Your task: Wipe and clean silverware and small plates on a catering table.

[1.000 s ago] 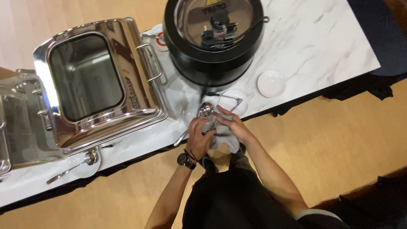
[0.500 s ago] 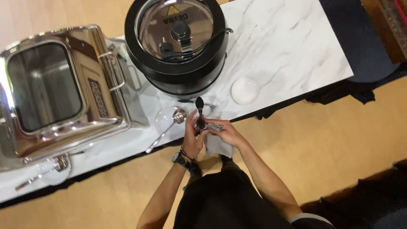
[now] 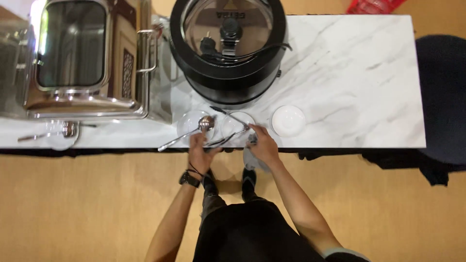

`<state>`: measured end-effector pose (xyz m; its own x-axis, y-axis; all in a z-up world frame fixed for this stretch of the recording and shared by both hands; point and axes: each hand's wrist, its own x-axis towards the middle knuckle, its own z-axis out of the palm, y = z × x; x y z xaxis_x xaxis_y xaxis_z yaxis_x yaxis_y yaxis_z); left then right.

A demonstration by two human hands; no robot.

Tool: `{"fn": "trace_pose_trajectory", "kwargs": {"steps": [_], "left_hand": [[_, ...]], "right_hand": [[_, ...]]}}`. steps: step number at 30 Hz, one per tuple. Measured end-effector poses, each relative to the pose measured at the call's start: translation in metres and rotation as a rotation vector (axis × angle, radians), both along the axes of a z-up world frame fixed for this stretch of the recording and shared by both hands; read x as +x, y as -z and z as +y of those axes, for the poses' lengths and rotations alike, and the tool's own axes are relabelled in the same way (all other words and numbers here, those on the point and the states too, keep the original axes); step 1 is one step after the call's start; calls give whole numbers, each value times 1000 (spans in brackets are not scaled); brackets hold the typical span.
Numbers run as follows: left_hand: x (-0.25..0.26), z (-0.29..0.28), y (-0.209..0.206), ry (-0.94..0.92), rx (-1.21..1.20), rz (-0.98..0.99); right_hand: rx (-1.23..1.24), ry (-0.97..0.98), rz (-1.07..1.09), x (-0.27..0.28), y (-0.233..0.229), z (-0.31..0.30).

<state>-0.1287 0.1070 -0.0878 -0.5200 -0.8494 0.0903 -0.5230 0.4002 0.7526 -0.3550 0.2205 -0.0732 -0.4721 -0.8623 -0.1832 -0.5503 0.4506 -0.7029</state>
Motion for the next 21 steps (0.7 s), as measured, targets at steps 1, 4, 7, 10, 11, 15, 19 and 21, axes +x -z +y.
{"fn": "trace_pose_trajectory", "kwargs": {"steps": [1,4,7,10,11,15,19,21], "left_hand": [[6,-4,-1,-20,3,-2],[24,-24,1,-95,-92,-85],[36,-44,14,-69,-140,-231],[37,-64,21,-44,-75,-243],[40,-70,27,15,-95,-273],[41,-85,37,68,-57,-355],[43,-87,27,94,-71,-395],[45,-89,25,90,-81,-366]], "right_hand": [[3,-20,-2,2,-5,-6],[230,-95,48,7,-11,-23],[101,-161,187,14,7,-25],[133,-128,254,17,19,-28],[129,-105,274,19,18,-28],[214,-77,330,18,32,-25],[195,-20,313,20,9,-22],[190,30,266,23,-6,-19]]}}
